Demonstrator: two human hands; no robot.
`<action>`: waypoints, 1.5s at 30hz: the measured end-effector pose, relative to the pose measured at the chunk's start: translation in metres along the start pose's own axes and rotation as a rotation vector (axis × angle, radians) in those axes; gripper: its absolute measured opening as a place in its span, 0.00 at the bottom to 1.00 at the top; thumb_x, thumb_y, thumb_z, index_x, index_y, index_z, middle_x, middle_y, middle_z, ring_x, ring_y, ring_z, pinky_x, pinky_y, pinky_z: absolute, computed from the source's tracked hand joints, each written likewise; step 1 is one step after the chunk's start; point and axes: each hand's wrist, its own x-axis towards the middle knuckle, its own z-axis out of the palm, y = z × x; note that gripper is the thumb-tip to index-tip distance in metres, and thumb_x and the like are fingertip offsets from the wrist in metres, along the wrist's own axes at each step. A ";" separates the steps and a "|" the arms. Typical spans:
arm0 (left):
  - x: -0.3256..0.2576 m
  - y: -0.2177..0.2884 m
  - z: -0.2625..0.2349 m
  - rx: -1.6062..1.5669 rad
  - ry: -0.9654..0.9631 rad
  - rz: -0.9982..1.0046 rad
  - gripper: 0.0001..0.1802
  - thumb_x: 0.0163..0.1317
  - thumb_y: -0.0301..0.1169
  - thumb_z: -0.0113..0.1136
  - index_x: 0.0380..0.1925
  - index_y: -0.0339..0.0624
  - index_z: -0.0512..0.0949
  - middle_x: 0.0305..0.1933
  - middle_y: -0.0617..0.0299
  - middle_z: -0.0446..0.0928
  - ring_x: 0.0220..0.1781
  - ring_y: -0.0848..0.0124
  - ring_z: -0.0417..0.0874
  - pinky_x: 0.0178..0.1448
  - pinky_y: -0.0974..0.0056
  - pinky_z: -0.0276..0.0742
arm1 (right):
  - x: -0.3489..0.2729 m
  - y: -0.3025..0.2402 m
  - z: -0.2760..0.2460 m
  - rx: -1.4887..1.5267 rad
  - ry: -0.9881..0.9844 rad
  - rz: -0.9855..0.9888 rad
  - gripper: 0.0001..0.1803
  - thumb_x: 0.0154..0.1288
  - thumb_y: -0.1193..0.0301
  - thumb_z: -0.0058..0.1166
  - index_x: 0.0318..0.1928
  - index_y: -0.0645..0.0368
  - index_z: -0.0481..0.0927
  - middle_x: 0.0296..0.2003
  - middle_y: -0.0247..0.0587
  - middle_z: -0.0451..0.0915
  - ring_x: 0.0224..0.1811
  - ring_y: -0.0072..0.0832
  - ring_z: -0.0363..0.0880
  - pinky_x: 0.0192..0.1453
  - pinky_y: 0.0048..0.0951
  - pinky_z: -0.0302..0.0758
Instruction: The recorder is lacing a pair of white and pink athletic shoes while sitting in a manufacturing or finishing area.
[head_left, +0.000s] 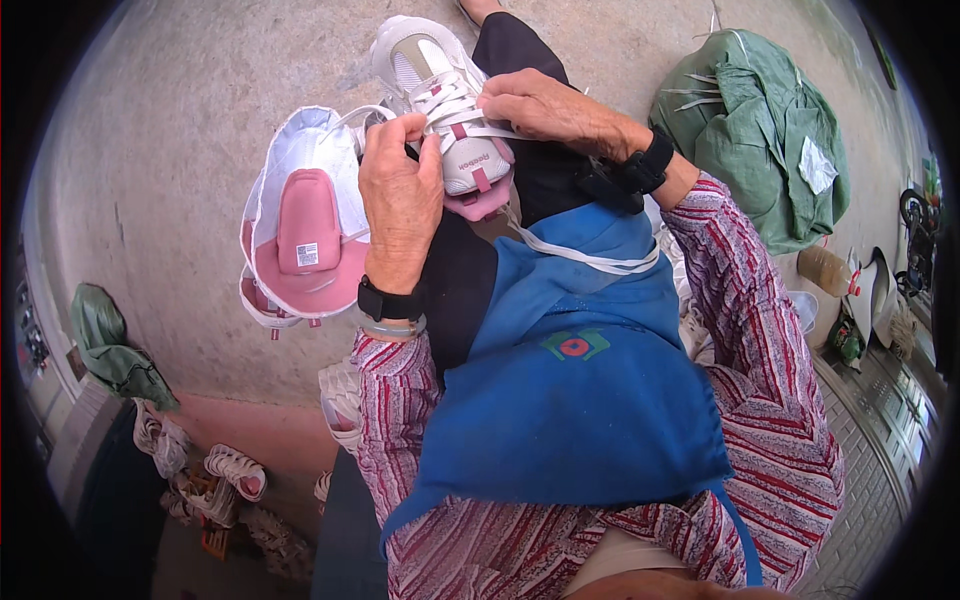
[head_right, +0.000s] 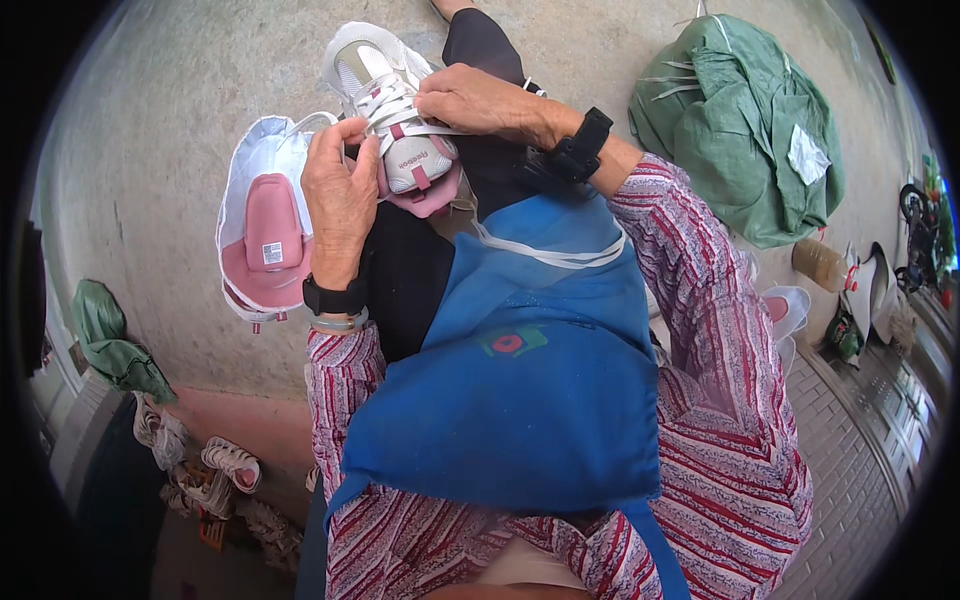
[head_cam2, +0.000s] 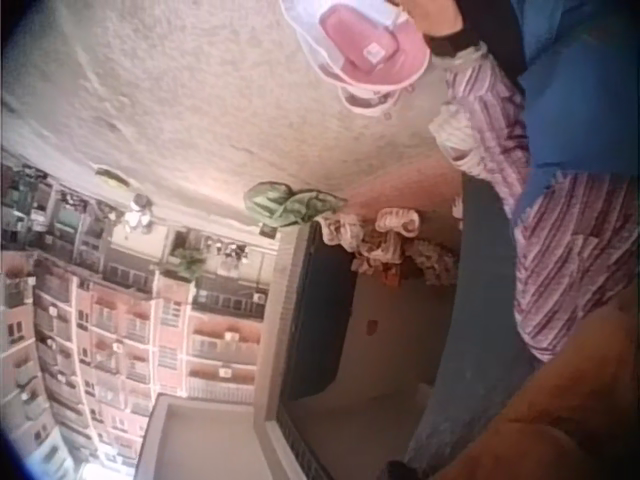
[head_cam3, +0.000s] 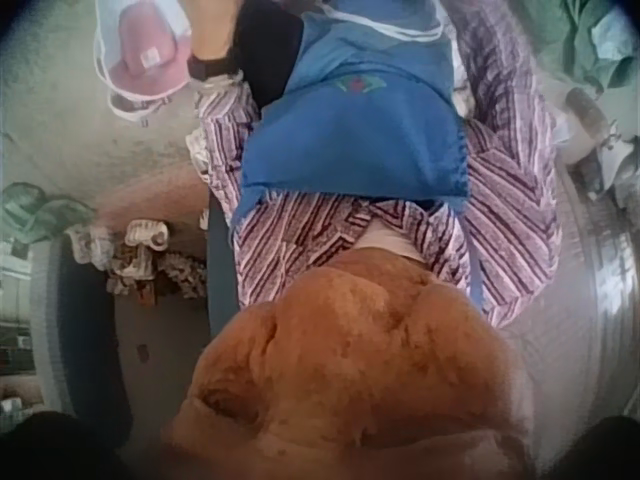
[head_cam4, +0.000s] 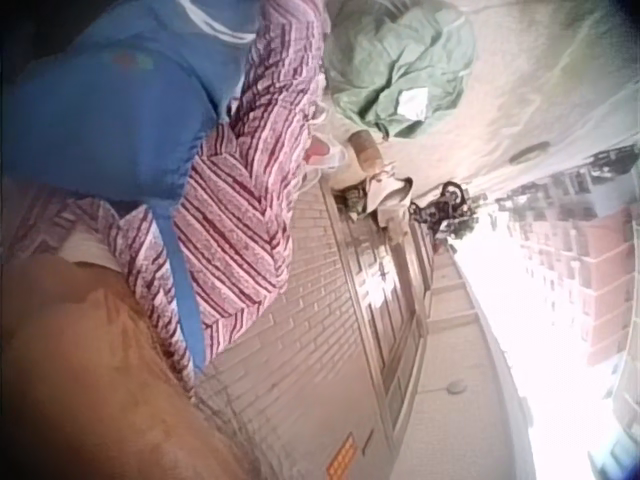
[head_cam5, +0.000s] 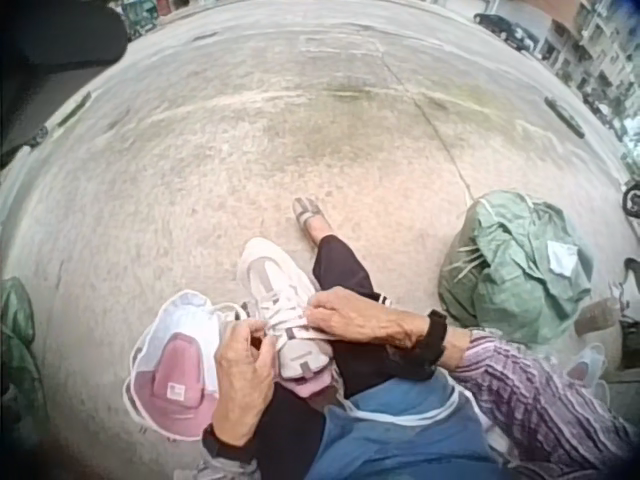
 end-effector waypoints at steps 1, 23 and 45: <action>0.001 -0.004 0.001 0.045 -0.007 0.046 0.11 0.55 0.24 0.61 0.40 0.37 0.77 0.33 0.58 0.74 0.29 0.69 0.74 0.35 0.66 0.71 | 0.006 0.002 0.005 0.014 0.000 0.004 0.18 0.66 0.63 0.40 0.34 0.69 0.73 0.26 0.53 0.74 0.24 0.40 0.70 0.32 0.37 0.68; 0.004 -0.028 0.000 -0.088 -0.191 -0.272 0.13 0.67 0.36 0.46 0.32 0.36 0.71 0.23 0.64 0.69 0.21 0.76 0.68 0.26 0.71 0.66 | -0.039 -0.013 0.000 -0.436 0.141 -0.446 0.08 0.61 0.68 0.50 0.32 0.61 0.76 0.23 0.50 0.77 0.29 0.48 0.78 0.34 0.42 0.73; -0.011 0.021 -0.035 0.030 -0.451 -0.269 0.10 0.59 0.33 0.59 0.33 0.36 0.76 0.28 0.53 0.77 0.28 0.62 0.78 0.35 0.61 0.72 | -0.032 -0.011 0.026 -0.585 0.377 -0.390 0.09 0.58 0.68 0.56 0.39 0.56 0.78 0.33 0.39 0.74 0.34 0.37 0.77 0.37 0.32 0.75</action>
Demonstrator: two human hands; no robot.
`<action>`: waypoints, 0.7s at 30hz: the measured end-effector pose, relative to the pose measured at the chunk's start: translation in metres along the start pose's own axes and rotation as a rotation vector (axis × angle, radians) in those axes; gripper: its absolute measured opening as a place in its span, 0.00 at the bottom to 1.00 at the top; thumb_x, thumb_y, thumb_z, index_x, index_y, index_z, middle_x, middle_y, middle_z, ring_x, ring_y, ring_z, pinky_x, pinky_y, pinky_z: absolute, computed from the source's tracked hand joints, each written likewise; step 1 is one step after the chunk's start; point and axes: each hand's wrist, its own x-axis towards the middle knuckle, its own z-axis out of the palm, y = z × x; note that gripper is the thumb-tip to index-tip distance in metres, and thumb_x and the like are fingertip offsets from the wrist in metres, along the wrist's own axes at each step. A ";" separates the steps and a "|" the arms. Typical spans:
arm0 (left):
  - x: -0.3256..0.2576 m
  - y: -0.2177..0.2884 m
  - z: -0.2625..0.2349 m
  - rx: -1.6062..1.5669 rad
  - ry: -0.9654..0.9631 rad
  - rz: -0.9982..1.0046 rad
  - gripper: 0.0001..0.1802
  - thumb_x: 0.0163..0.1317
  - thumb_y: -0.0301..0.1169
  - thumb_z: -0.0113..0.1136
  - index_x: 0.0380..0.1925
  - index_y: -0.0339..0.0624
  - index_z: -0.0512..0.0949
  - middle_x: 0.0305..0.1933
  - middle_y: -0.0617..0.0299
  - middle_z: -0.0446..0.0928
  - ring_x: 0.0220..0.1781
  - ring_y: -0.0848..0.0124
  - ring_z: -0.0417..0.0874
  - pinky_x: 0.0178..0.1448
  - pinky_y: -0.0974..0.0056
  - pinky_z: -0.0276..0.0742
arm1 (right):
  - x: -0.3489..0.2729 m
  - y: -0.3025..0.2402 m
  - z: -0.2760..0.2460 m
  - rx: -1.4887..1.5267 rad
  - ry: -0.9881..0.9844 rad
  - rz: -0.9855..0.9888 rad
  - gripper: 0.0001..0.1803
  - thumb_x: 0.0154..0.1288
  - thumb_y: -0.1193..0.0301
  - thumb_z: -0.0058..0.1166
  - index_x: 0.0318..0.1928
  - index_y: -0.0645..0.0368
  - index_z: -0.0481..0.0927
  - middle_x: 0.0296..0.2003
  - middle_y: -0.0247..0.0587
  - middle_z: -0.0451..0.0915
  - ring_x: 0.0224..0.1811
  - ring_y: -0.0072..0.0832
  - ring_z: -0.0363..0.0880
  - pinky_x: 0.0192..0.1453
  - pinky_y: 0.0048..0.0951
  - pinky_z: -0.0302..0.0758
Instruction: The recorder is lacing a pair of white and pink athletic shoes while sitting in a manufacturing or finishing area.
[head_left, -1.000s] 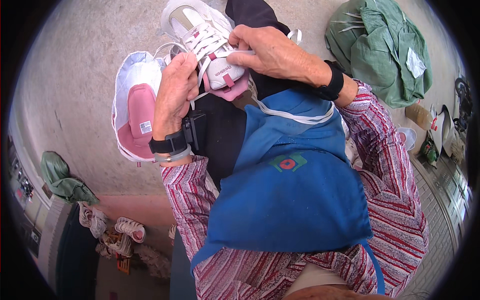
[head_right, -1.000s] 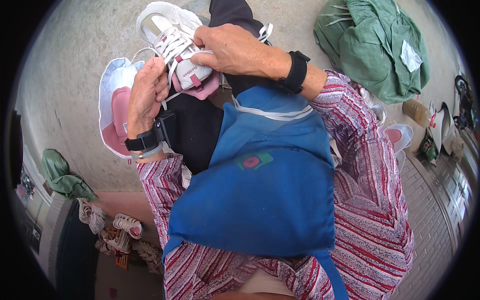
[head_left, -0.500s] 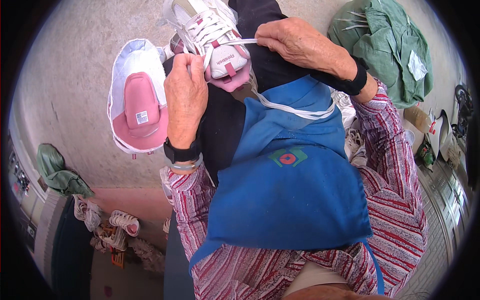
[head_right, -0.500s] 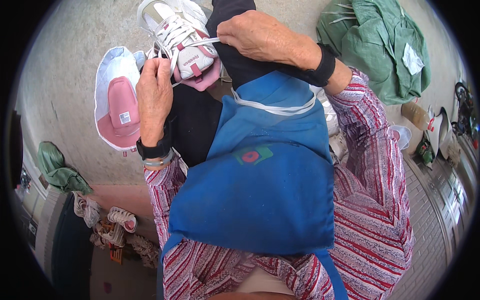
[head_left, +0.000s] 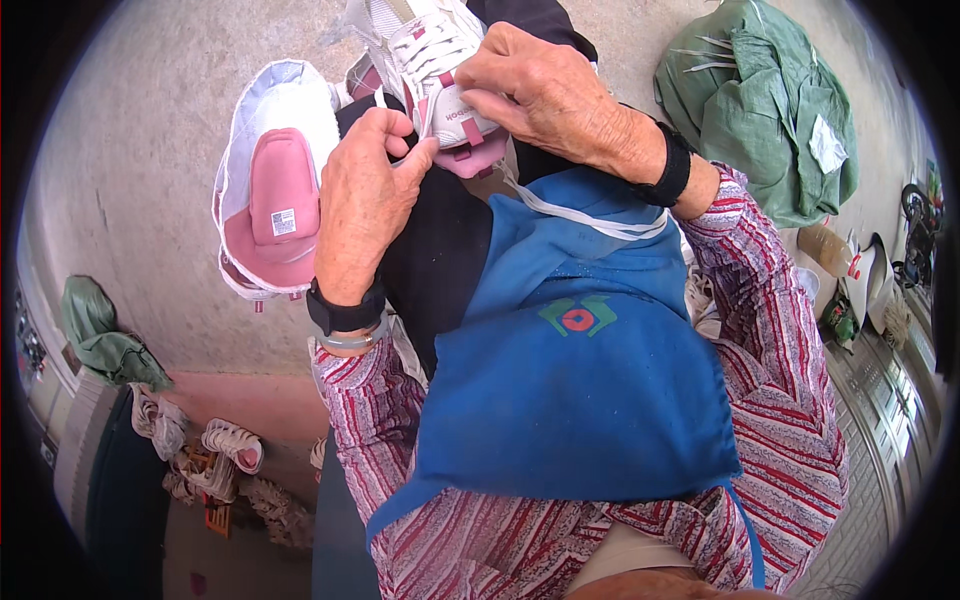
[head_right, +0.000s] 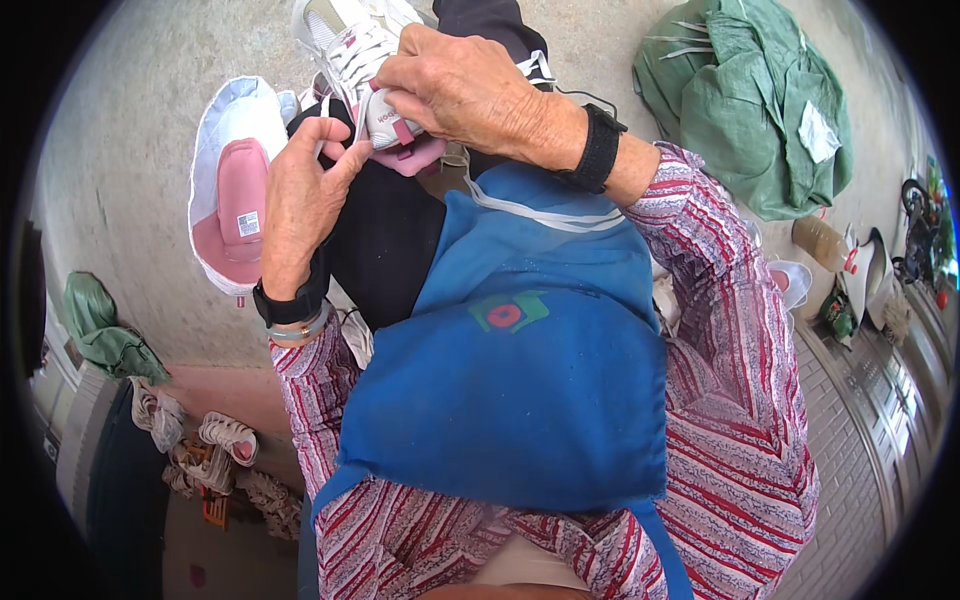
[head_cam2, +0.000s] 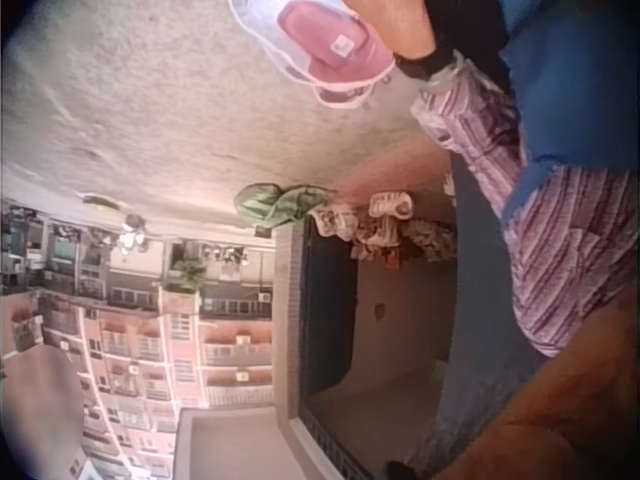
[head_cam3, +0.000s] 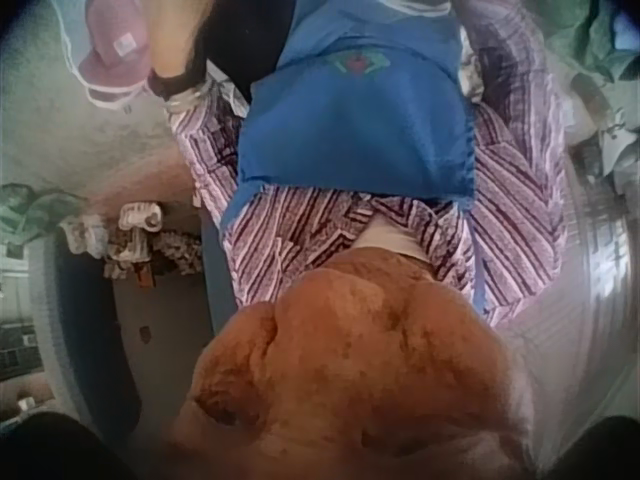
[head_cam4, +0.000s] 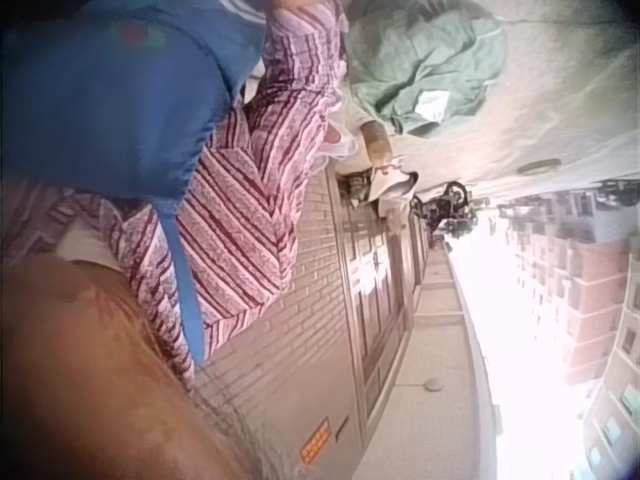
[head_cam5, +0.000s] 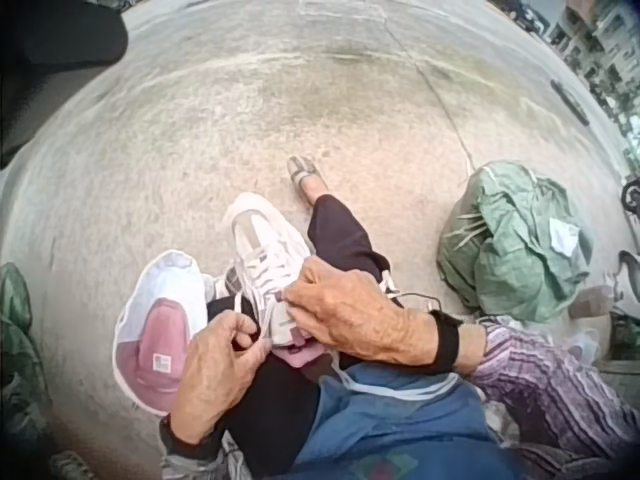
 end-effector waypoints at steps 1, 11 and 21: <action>0.001 -0.005 0.003 0.101 0.047 0.122 0.09 0.60 0.32 0.58 0.32 0.36 0.76 0.29 0.52 0.77 0.31 0.58 0.79 0.36 0.59 0.72 | 0.001 -0.002 0.001 -0.022 -0.003 -0.017 0.08 0.58 0.68 0.56 0.38 0.55 0.79 0.32 0.39 0.74 0.34 0.36 0.77 0.36 0.32 0.75; 0.057 -0.006 -0.012 0.193 0.497 0.529 0.05 0.57 0.28 0.58 0.28 0.39 0.75 0.28 0.53 0.74 0.31 0.55 0.77 0.34 0.58 0.72 | 0.004 -0.019 0.006 -0.038 -0.090 -0.119 0.09 0.58 0.66 0.53 0.39 0.53 0.79 0.29 0.40 0.75 0.28 0.40 0.79 0.28 0.38 0.77; 0.012 -0.008 0.034 0.031 0.463 0.382 0.06 0.51 0.26 0.63 0.29 0.42 0.76 0.30 0.56 0.73 0.31 0.60 0.78 0.33 0.59 0.73 | 0.010 -0.011 0.015 -0.198 -0.042 -0.059 0.09 0.59 0.69 0.53 0.41 0.53 0.76 0.30 0.39 0.72 0.26 0.38 0.78 0.27 0.34 0.74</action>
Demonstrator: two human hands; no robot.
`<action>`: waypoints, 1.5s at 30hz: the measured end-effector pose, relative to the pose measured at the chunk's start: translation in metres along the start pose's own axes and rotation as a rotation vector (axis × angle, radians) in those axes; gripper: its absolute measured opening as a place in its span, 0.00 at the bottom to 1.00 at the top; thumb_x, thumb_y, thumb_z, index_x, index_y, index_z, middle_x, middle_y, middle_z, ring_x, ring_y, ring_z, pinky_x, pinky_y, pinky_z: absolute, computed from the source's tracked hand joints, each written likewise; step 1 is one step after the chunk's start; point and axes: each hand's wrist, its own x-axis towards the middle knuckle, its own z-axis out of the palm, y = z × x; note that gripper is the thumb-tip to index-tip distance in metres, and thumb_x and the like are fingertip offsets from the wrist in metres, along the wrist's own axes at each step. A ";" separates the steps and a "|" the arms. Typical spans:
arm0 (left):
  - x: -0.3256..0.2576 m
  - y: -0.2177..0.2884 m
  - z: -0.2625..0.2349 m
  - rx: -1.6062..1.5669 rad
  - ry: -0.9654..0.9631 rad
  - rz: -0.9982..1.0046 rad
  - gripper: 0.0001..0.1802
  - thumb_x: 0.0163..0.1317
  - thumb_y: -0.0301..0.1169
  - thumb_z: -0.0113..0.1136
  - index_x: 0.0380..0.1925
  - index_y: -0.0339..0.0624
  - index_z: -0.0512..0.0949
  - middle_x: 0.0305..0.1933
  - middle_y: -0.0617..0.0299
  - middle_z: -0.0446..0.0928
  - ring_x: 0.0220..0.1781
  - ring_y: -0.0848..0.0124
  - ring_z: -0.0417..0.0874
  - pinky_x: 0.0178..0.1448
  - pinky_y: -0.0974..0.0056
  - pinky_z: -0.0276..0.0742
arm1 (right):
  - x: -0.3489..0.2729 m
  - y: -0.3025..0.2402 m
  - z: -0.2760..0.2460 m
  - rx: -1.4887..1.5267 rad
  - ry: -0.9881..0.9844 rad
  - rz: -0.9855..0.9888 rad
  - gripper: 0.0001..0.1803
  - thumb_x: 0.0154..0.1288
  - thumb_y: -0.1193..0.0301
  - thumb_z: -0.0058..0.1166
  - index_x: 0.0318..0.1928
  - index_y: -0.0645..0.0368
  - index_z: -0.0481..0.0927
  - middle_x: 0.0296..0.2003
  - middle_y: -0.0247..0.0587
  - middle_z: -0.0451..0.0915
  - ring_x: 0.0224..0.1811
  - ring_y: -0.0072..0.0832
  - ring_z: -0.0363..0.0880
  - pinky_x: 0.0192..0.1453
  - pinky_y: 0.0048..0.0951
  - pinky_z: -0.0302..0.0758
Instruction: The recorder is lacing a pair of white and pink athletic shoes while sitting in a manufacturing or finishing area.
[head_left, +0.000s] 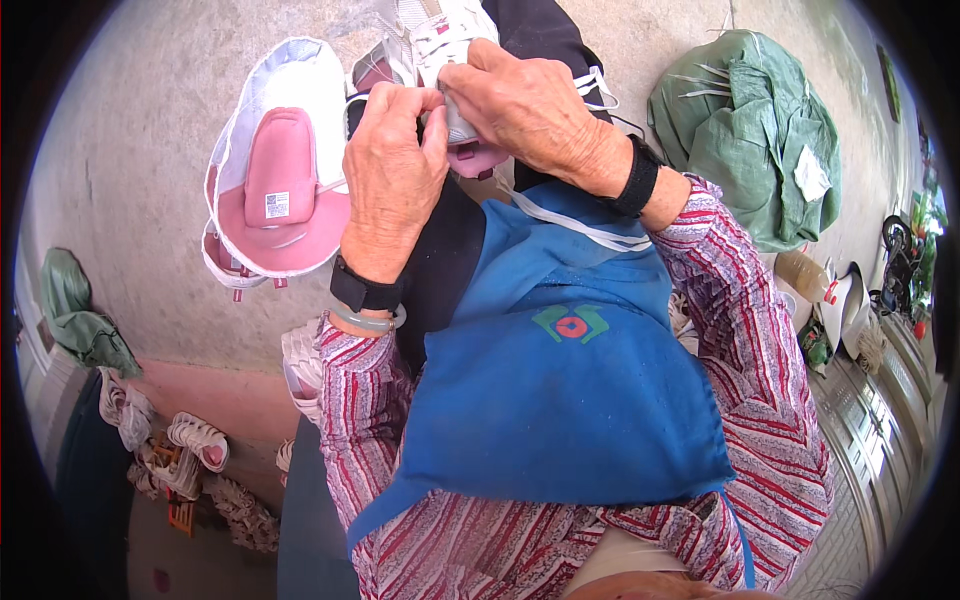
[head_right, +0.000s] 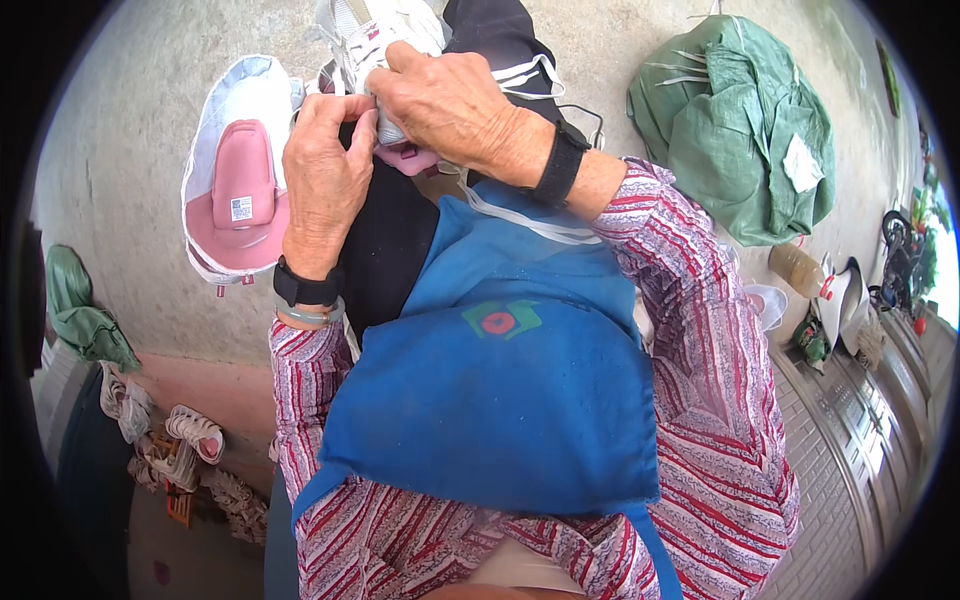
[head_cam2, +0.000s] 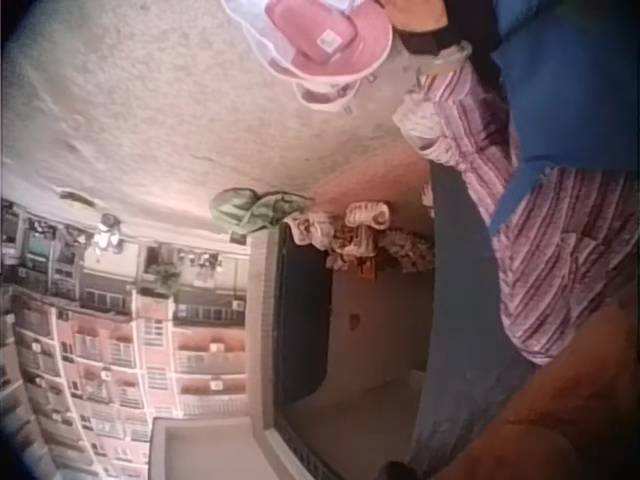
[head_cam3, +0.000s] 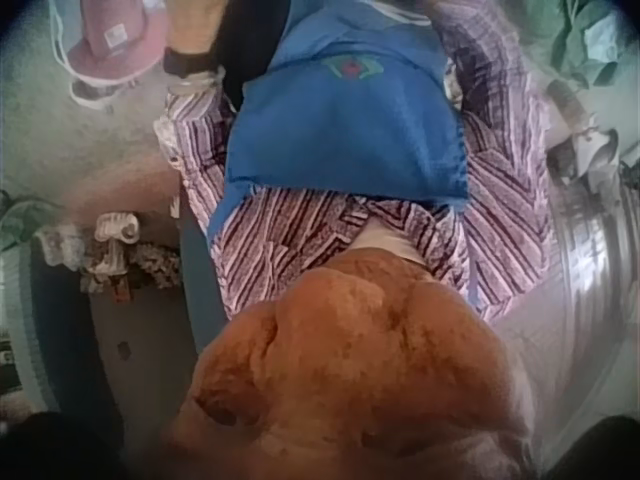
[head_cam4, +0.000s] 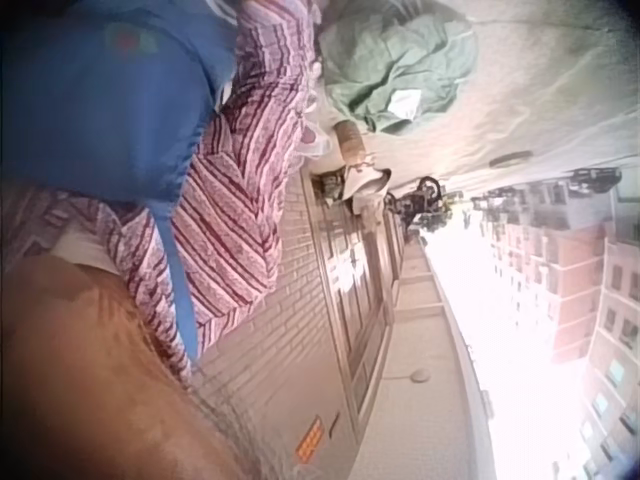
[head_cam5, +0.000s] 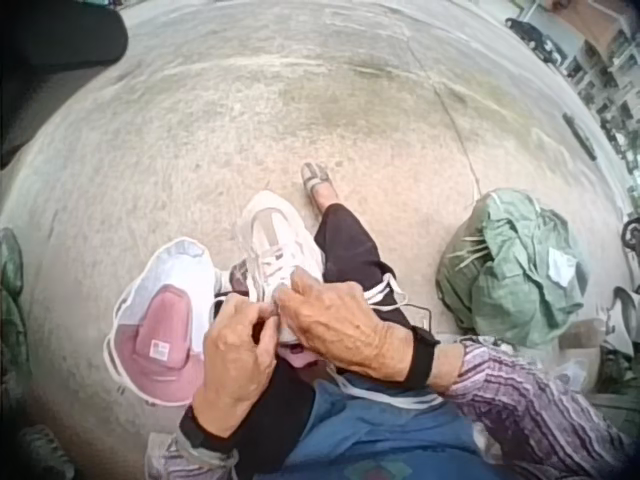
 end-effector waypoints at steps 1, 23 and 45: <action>0.000 0.000 0.001 0.003 0.009 -0.016 0.05 0.51 0.26 0.63 0.29 0.41 0.76 0.30 0.57 0.73 0.31 0.59 0.78 0.33 0.59 0.73 | 0.002 -0.001 0.000 -0.027 -0.019 -0.031 0.08 0.58 0.70 0.54 0.39 0.54 0.75 0.30 0.39 0.70 0.25 0.37 0.78 0.25 0.33 0.74; 0.002 -0.021 0.009 -0.236 -0.002 -0.214 0.08 0.51 0.24 0.60 0.29 0.37 0.71 0.25 0.54 0.74 0.27 0.59 0.78 0.34 0.58 0.73 | 0.014 -0.020 -0.003 -0.284 -0.087 -0.008 0.13 0.43 0.68 0.63 0.30 0.60 0.78 0.32 0.44 0.73 0.27 0.35 0.82 0.26 0.32 0.77; 0.013 -0.014 0.011 -0.238 -0.015 -0.057 0.08 0.47 0.23 0.61 0.29 0.39 0.75 0.28 0.57 0.75 0.29 0.62 0.79 0.35 0.62 0.74 | 0.021 0.019 -0.023 0.260 -0.132 -0.157 0.12 0.59 0.68 0.49 0.37 0.63 0.80 0.30 0.49 0.77 0.28 0.44 0.78 0.36 0.37 0.74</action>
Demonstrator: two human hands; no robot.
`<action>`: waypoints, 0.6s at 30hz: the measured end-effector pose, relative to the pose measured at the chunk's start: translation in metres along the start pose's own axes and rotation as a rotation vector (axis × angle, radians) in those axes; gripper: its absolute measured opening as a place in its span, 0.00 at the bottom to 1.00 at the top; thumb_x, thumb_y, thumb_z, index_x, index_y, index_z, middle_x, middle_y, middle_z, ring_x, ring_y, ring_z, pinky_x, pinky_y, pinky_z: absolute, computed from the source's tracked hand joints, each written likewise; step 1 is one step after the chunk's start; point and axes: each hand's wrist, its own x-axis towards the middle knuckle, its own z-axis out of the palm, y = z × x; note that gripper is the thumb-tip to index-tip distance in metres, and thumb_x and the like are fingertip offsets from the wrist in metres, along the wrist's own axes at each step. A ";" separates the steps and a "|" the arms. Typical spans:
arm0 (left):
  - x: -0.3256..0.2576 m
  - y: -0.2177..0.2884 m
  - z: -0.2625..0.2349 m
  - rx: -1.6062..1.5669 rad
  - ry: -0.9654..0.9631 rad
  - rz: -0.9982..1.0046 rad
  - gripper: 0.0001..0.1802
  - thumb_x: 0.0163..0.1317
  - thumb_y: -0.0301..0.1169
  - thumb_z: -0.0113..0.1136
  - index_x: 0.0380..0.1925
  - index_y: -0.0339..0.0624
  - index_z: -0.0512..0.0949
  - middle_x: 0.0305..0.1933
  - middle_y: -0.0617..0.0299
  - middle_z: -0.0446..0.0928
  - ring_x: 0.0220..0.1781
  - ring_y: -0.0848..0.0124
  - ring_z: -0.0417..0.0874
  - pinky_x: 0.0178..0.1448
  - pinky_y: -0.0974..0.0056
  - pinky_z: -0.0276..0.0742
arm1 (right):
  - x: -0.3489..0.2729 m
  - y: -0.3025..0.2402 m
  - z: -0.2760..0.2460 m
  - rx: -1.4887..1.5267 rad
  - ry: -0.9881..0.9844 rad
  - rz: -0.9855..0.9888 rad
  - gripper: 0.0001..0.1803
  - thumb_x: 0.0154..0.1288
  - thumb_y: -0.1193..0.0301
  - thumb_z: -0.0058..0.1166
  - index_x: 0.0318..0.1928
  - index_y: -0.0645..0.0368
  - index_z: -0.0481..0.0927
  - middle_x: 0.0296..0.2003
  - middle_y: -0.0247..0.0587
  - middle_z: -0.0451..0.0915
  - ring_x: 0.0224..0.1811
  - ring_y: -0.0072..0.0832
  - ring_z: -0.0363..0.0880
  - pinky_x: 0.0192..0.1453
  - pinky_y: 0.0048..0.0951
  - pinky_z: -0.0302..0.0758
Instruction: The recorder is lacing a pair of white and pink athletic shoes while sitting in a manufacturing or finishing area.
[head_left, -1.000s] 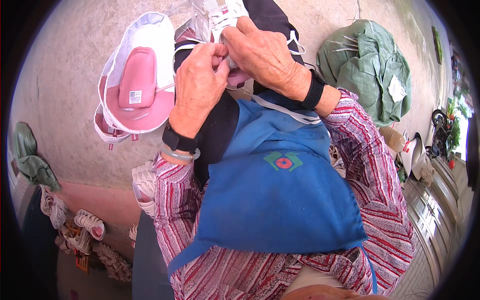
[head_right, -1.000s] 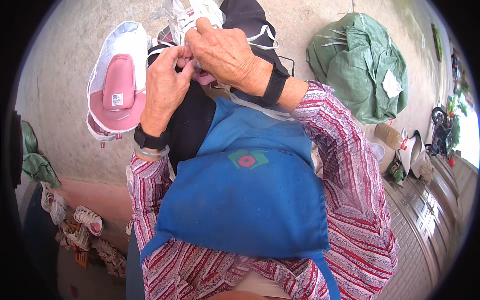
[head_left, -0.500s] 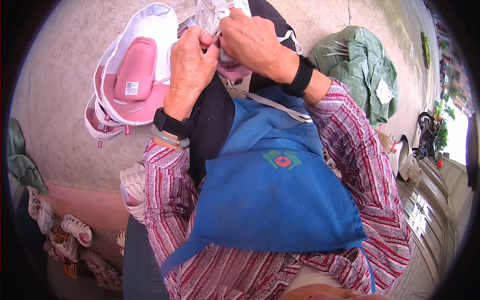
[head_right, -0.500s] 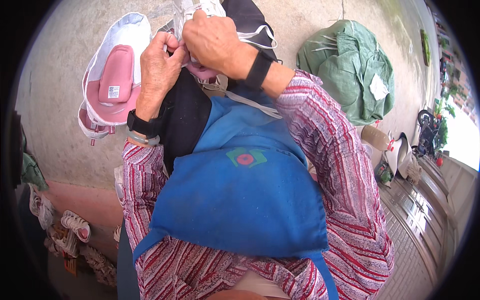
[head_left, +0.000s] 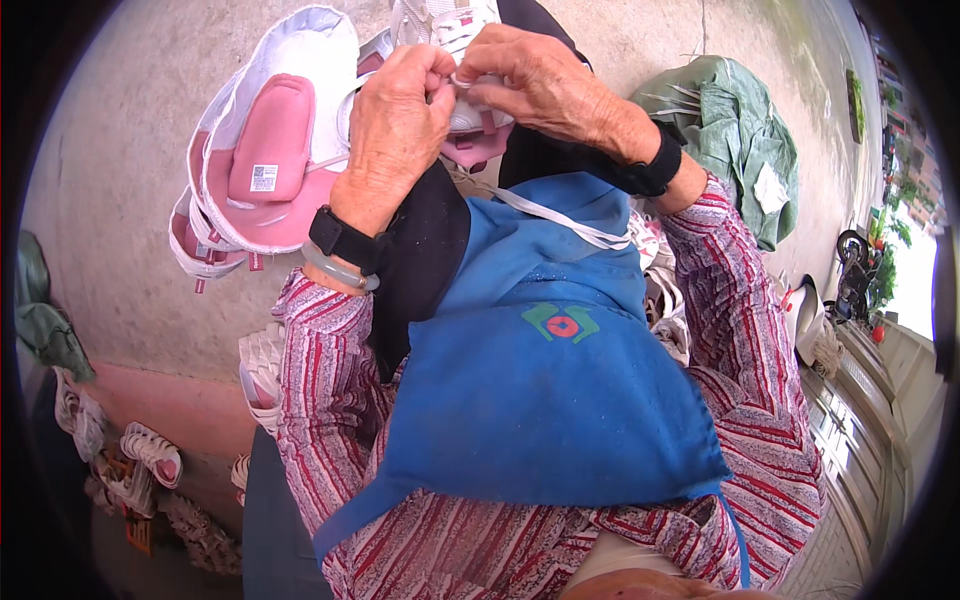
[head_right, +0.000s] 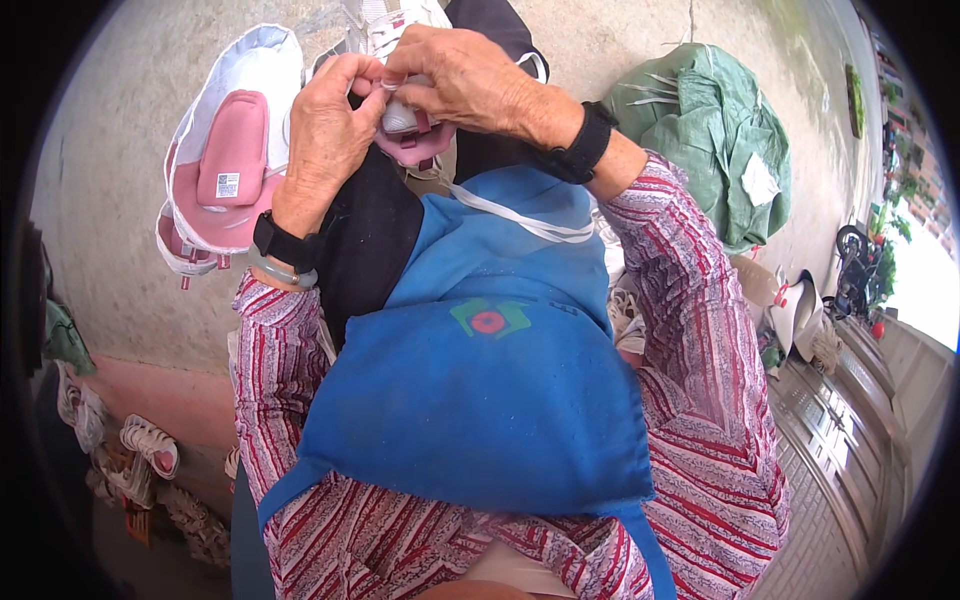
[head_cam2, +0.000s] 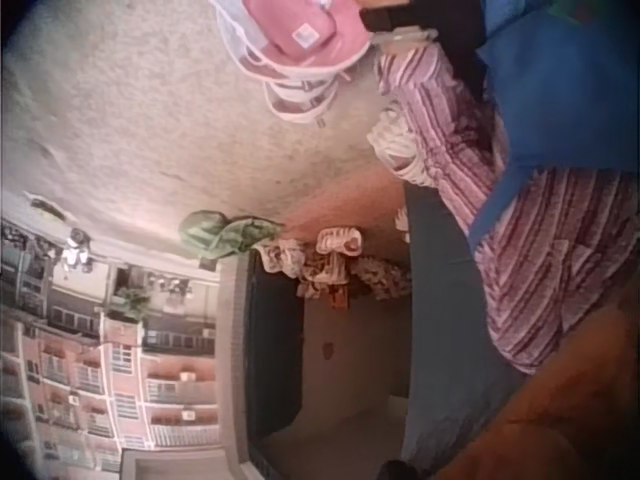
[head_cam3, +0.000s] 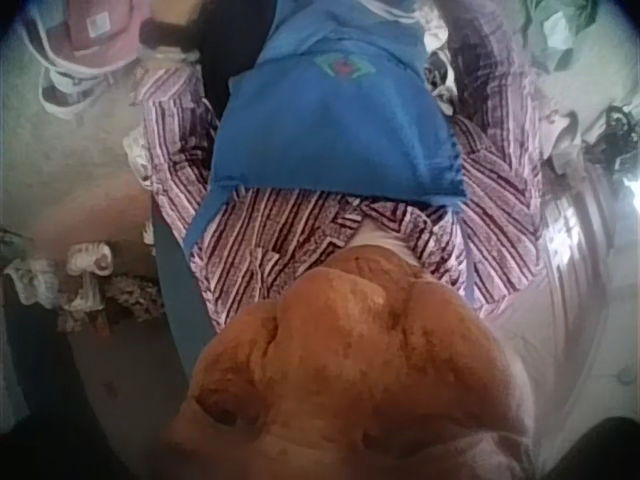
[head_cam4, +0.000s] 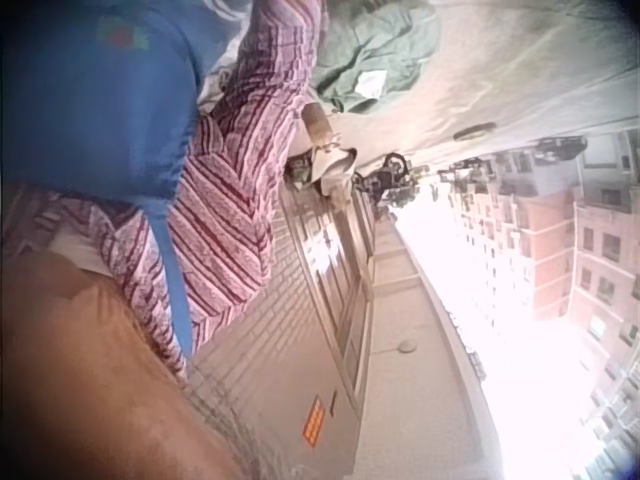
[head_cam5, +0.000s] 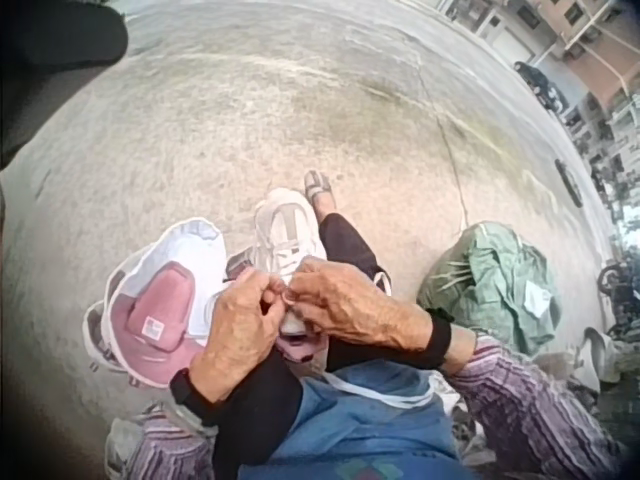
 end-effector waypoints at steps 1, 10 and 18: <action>0.004 -0.001 0.002 0.022 -0.029 -0.043 0.09 0.47 0.23 0.62 0.30 0.40 0.76 0.28 0.57 0.75 0.30 0.61 0.79 0.35 0.62 0.74 | 0.000 -0.001 0.001 0.055 -0.027 0.032 0.11 0.59 0.68 0.52 0.37 0.63 0.79 0.29 0.46 0.76 0.29 0.40 0.77 0.37 0.34 0.73; 0.013 -0.009 -0.004 0.009 -0.126 -0.051 0.08 0.49 0.23 0.57 0.31 0.43 0.79 0.26 0.59 0.73 0.28 0.66 0.77 0.36 0.65 0.74 | 0.011 -0.020 -0.031 0.097 -0.285 0.161 0.10 0.61 0.71 0.52 0.38 0.66 0.77 0.27 0.47 0.77 0.29 0.33 0.77 0.37 0.30 0.74; 0.015 -0.009 -0.010 -0.053 -0.224 -0.100 0.07 0.52 0.24 0.62 0.33 0.39 0.78 0.29 0.68 0.72 0.27 0.81 0.71 0.31 0.74 0.69 | -0.012 -0.012 -0.020 -0.020 0.179 -0.010 0.05 0.56 0.74 0.56 0.30 0.63 0.76 0.23 0.46 0.73 0.28 0.41 0.76 0.29 0.34 0.72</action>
